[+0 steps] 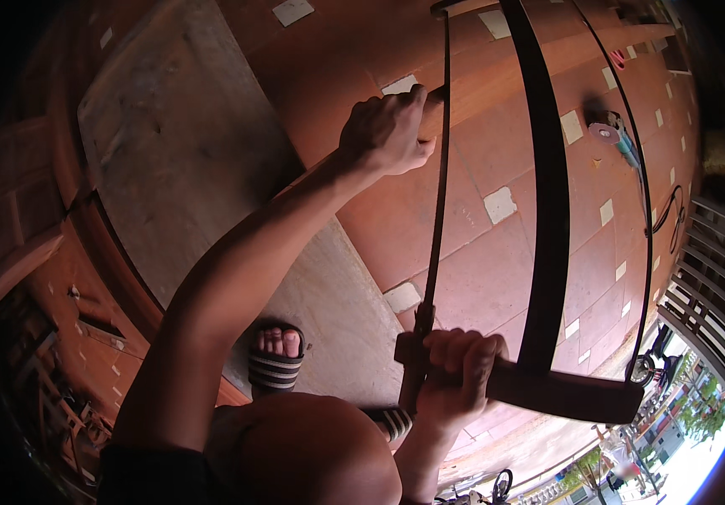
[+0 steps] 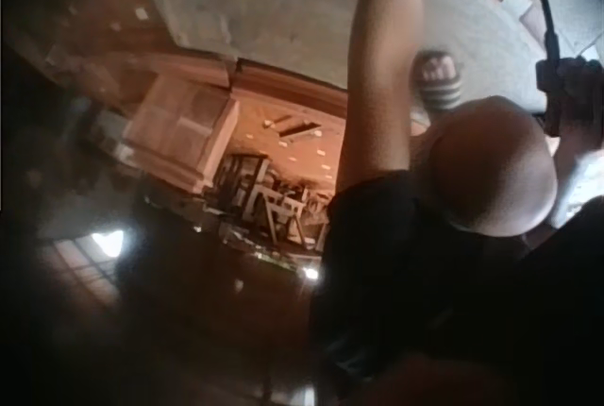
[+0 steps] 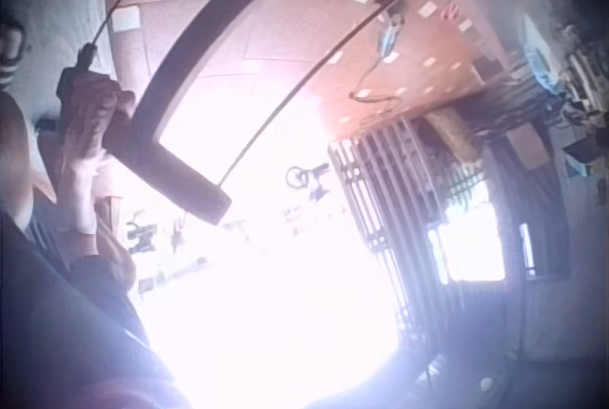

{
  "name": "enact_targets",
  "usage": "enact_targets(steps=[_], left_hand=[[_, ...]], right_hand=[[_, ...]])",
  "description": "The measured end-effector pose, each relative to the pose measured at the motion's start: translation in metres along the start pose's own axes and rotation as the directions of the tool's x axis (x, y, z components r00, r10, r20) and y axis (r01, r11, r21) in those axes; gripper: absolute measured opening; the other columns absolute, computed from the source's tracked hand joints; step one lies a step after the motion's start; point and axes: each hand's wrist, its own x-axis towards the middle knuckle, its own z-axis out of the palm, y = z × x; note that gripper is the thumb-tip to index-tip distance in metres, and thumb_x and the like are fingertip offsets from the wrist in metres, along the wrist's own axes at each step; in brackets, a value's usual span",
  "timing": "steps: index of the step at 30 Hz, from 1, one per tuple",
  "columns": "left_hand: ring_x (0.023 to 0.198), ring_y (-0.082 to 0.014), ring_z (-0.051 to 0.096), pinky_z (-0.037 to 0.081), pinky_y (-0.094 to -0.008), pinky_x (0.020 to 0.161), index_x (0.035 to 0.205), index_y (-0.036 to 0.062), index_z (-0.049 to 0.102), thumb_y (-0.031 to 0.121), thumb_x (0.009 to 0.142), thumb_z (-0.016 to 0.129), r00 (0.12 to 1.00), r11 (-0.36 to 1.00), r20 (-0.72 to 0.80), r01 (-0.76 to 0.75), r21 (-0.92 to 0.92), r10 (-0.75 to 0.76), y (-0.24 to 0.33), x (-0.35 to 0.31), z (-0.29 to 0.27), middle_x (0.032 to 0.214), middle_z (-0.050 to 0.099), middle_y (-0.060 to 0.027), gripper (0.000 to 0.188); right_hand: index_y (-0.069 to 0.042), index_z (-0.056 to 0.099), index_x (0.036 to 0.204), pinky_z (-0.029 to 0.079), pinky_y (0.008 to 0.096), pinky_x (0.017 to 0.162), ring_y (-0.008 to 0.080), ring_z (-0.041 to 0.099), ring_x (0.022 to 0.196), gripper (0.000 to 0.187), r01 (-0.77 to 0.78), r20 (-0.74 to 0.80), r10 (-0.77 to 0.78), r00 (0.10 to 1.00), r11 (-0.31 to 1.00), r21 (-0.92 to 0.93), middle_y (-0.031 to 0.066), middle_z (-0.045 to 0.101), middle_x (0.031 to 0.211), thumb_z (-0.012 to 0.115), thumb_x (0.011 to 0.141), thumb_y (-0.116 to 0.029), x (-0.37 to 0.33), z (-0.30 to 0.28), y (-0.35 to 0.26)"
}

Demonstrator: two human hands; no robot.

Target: The person sits on the floor and uses a hand saw to cut a long wooden plank placed on a work surface. They repeatedly saw along the plank, repositioning it as needed, and continue cutting until the end of the clip.

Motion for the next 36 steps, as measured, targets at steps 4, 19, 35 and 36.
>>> enact_targets(steps=[4,19,35,36], left_hand=[[0.085,-0.0410,0.073,0.059,-0.0516,0.080,0.116,0.0030,0.054,0.031,0.081,0.081,0.998,0.999,-0.048,-0.038,-0.030,0.036,0.007,0.002,0.007,0.089,0.074,-0.0197,0.053],[0.083,-0.0394,0.074,0.058,-0.0504,0.080,0.115,0.0018,0.056,0.032,0.082,0.078,1.000,0.999,-0.017,-0.023,-0.040,0.022,0.003,-0.003,-0.005,0.088,0.073,-0.0200,0.050],[0.151,-0.0376,0.034,0.036,-0.0517,0.121,0.167,0.0132,0.012,0.020,0.094,0.069,0.839,0.882,-0.283,-0.412,0.228,0.465,-0.058,0.042,0.029,0.170,0.022,-0.0180,0.093],[0.153,-0.0358,0.031,0.033,-0.0563,0.121,0.167,0.0127,0.011,0.023,0.095,0.067,0.918,0.884,-0.132,-0.308,0.352,0.373,-0.014,0.020,0.021,0.172,0.016,-0.0167,0.092]], right_hand=[[-0.011,0.041,0.077,0.051,0.0410,0.061,0.0185,0.047,0.053,0.040,-0.063,-0.096,0.062,0.993,0.998,-0.002,0.0039,0.045,0.059,0.060,0.107,-0.028,-0.085,-0.024,-0.039],[-0.005,0.046,0.081,0.047,0.0340,0.060,0.0146,0.047,0.057,0.033,0.116,0.133,-0.135,0.982,0.984,0.137,0.0040,0.047,0.062,0.068,0.103,-0.017,0.103,0.046,0.045],[-0.001,0.062,0.079,0.044,0.0358,0.054,0.0187,0.053,0.055,0.023,0.173,0.072,-0.164,0.984,0.755,-0.632,0.0085,0.056,0.062,0.077,0.090,-0.015,-0.064,-0.080,-0.158],[0.000,0.062,0.078,0.043,0.0355,0.051,0.0172,0.053,0.053,0.025,0.169,0.014,-0.201,0.980,0.784,-0.597,0.0087,0.057,0.060,0.078,0.089,-0.016,-0.075,-0.091,-0.161]])
